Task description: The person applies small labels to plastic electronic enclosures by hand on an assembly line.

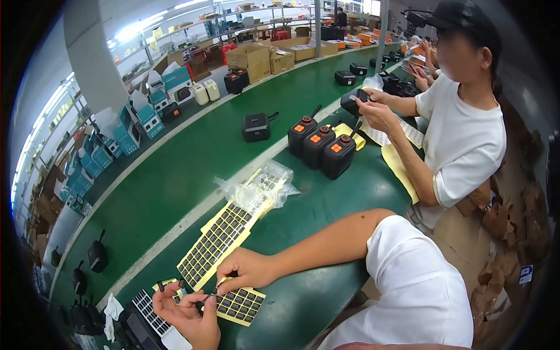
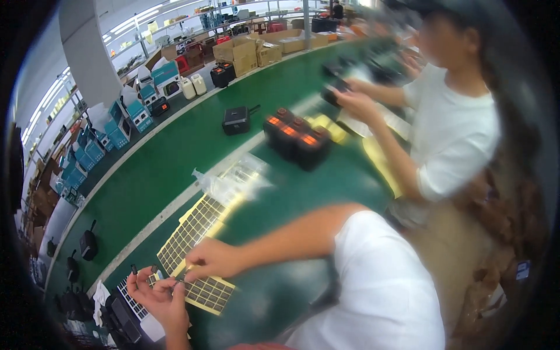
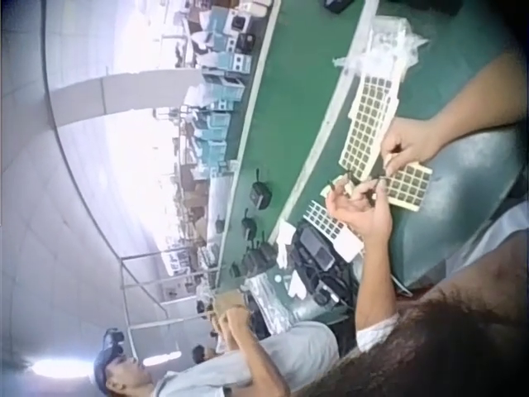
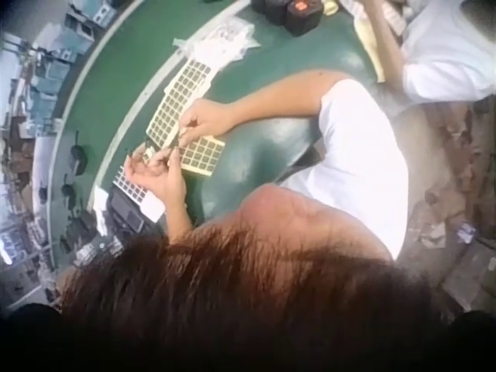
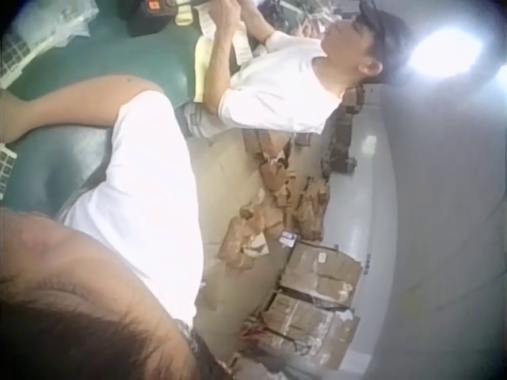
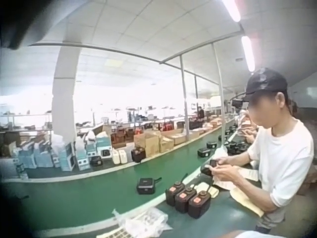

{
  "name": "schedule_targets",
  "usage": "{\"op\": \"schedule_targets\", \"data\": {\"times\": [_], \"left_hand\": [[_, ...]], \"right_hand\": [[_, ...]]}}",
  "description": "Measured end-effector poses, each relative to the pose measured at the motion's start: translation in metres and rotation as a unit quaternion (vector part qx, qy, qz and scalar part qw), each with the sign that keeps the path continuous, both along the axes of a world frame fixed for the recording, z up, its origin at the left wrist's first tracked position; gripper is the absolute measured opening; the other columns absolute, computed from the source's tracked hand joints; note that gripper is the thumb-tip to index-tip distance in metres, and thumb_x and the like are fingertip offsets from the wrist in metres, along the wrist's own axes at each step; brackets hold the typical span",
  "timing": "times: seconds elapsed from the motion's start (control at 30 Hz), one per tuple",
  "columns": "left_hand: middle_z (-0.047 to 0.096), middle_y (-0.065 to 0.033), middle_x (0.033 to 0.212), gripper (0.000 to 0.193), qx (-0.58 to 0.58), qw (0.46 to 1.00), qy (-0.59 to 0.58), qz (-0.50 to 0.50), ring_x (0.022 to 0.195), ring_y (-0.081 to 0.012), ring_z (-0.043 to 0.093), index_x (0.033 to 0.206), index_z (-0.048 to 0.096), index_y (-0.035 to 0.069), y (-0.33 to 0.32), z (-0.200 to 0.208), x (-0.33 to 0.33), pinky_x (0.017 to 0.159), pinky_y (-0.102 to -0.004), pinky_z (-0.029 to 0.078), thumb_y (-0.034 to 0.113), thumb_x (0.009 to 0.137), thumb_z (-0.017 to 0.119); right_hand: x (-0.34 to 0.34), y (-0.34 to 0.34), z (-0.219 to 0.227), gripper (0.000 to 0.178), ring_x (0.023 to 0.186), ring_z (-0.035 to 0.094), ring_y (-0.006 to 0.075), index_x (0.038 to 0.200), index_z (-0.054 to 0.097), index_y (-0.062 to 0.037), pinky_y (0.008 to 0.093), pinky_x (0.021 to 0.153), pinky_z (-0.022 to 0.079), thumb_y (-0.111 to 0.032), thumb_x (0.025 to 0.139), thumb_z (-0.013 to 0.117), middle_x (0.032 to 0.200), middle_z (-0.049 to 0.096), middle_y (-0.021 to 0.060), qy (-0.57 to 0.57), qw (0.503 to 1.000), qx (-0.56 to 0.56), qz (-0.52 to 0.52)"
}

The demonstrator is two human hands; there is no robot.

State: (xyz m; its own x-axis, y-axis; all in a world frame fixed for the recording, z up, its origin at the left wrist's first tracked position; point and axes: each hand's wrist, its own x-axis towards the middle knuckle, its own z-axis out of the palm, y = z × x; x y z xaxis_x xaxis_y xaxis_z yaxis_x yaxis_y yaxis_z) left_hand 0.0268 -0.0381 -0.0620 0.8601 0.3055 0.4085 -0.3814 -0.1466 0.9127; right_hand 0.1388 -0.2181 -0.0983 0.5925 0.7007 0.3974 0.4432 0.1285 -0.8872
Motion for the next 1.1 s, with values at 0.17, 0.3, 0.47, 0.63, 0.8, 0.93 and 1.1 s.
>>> {"op": "schedule_targets", "data": {"times": [0.17,0.3,0.47,0.63,0.8,0.93,1.1], "left_hand": [[0.041,-0.0140,0.137,0.092,0.012,1.000,-0.010,-0.008,0.089,-0.0154,0.062,0.147,0.020,0.012,0.005,-0.002,-0.001,0.084,-0.0250,0.051,-0.016,0.074,0.069],[0.040,-0.0143,0.136,0.081,0.044,0.999,-0.002,-0.012,0.088,-0.0157,0.061,0.138,0.025,0.011,0.007,-0.004,-0.001,0.084,-0.0248,0.051,-0.016,0.074,0.068],[0.041,-0.0157,0.132,0.074,0.044,0.998,-0.004,-0.055,0.087,-0.0163,0.062,0.131,0.027,0.010,0.005,-0.009,-0.001,0.084,-0.0264,0.051,-0.016,0.075,0.068],[0.041,-0.0155,0.130,0.072,0.059,0.997,-0.017,-0.045,0.084,-0.0165,0.063,0.129,0.028,0.009,0.002,-0.009,-0.001,0.082,-0.0272,0.051,-0.016,0.075,0.068],[0.042,-0.0146,0.125,0.068,0.053,0.997,-0.018,-0.051,0.082,-0.0167,0.063,0.124,0.029,0.010,0.005,-0.011,-0.001,0.082,-0.0273,0.051,-0.015,0.075,0.069],[0.043,-0.0136,0.126,0.071,0.047,0.998,-0.006,-0.031,0.084,-0.0157,0.063,0.125,0.029,0.009,0.011,-0.012,0.001,0.085,-0.0276,0.049,-0.016,0.073,0.071],[0.042,-0.0141,0.126,0.071,0.090,0.994,-0.017,-0.053,0.084,-0.0163,0.063,0.125,0.030,0.009,0.009,-0.014,0.005,0.082,-0.0281,0.051,-0.016,0.073,0.071]], "right_hand": [[0.003,0.003,0.002,0.024,0.060,0.055,0.0115,0.090,0.073,-0.0041,0.0290,0.055,0.042,-0.027,0.089,0.080,0.068,0.063,0.0027,-0.032,0.999,-0.028,0.005],[0.000,0.002,0.012,0.023,0.061,0.054,0.0106,0.094,0.075,-0.0042,0.0282,0.055,0.041,-0.026,0.089,0.080,0.071,0.063,0.0022,-0.018,0.999,-0.035,0.004],[0.000,0.003,0.005,0.020,0.068,0.057,0.0085,0.096,0.075,-0.0033,0.0264,0.059,0.044,-0.022,0.090,0.079,0.078,0.066,0.0026,0.047,0.998,-0.005,0.049],[0.002,0.004,0.004,0.019,0.070,0.059,0.0074,0.093,0.075,-0.0026,0.0254,0.061,0.046,-0.021,0.091,0.079,0.080,0.068,0.0025,0.015,0.997,0.017,0.068],[0.003,0.002,0.008,0.020,0.071,0.060,0.0047,0.093,0.074,-0.0025,0.0230,0.064,0.047,-0.022,0.092,0.079,0.084,0.071,0.0010,0.042,0.996,-0.046,0.069],[0.004,0.003,0.005,0.018,0.078,0.064,0.0036,0.100,0.072,-0.0015,0.0208,0.067,0.051,-0.019,0.095,0.075,0.089,0.073,0.0013,0.160,0.984,-0.003,0.075],[0.004,0.002,0.002,0.016,0.079,0.065,0.0045,0.098,0.071,-0.0012,0.0225,0.069,0.053,-0.016,0.095,0.075,0.090,0.073,0.0025,0.131,0.986,-0.004,0.107]]}}
